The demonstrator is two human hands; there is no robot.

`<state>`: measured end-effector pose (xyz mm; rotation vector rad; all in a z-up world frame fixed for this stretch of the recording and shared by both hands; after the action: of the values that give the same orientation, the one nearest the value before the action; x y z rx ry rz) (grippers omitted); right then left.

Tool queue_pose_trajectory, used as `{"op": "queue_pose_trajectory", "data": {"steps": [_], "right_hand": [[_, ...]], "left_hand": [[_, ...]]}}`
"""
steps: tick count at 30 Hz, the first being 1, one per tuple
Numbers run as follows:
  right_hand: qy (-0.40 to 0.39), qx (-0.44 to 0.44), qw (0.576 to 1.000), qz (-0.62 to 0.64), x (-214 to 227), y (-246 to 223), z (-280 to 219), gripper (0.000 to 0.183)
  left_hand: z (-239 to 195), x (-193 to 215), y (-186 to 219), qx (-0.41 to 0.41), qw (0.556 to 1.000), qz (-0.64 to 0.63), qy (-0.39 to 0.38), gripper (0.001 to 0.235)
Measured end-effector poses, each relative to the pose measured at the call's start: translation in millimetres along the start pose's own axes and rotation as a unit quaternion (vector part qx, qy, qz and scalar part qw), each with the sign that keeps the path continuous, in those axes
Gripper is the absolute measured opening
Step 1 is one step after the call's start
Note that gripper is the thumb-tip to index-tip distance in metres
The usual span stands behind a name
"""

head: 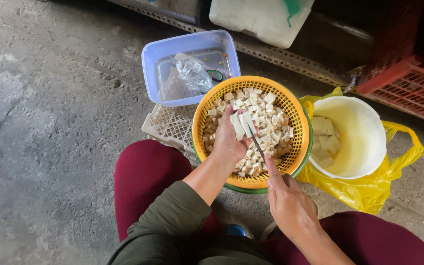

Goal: The person sits on the floor and uses a knife to cut rectangular blocks of tofu into small cubes. They hold the tofu in one hand and slice it over a yellow basket, then transfer the cut pieces into a white bowl.

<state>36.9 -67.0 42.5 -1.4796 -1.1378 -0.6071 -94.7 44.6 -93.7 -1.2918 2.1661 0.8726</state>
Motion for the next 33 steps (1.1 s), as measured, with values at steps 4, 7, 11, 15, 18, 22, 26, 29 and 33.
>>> {"op": "queue_pose_trajectory", "data": {"steps": [4,7,11,15,18,22,26,29,33], "right_hand": [[-0.014,0.000,1.000,-0.005,-4,2,4,0.065],[-0.037,-0.014,0.999,-0.012,-9,6,7,0.070],[-0.035,-0.003,0.999,-0.010,-8,2,8,0.066],[-0.058,-0.019,0.998,-0.011,-4,6,4,0.069],[-0.091,-0.047,0.994,-0.025,-1,15,-9,0.073],[-0.063,-0.021,0.998,-0.003,15,15,-24,0.072],[0.015,0.034,0.999,0.014,24,0,-29,0.064],[-0.012,0.000,0.999,0.030,13,6,-26,0.069],[0.031,0.052,0.997,0.042,20,-6,-20,0.062]], "left_hand": [[1,-11,1,-0.005,0.998,-0.007,-0.069,0.042],[0,-12,1,-0.001,0.997,-0.004,-0.078,0.042],[2,-5,1,0.005,0.999,0.015,-0.034,0.041],[4,-3,-2,0.009,1.000,0.020,-0.017,0.044],[8,3,8,-0.022,1.000,0.002,0.000,0.046],[11,19,30,-0.050,0.995,-0.052,0.069,0.048],[-3,15,30,-0.088,0.994,-0.013,0.064,0.043],[-14,6,13,-0.080,0.995,0.001,0.053,0.037],[-23,-7,8,-0.082,0.996,-0.015,0.018,0.039]]}}
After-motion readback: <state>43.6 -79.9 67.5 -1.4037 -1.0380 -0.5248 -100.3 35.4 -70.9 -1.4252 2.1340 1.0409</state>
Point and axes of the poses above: each hand's wrist, its own z-axis towards the middle knuckle, its own x-axis out of the back of the hand, y = z × x, the point moved 10 cm from there along z, towards the middle knuckle, and after that the axes turned 2 degrees about z, right-handed, at the moved point
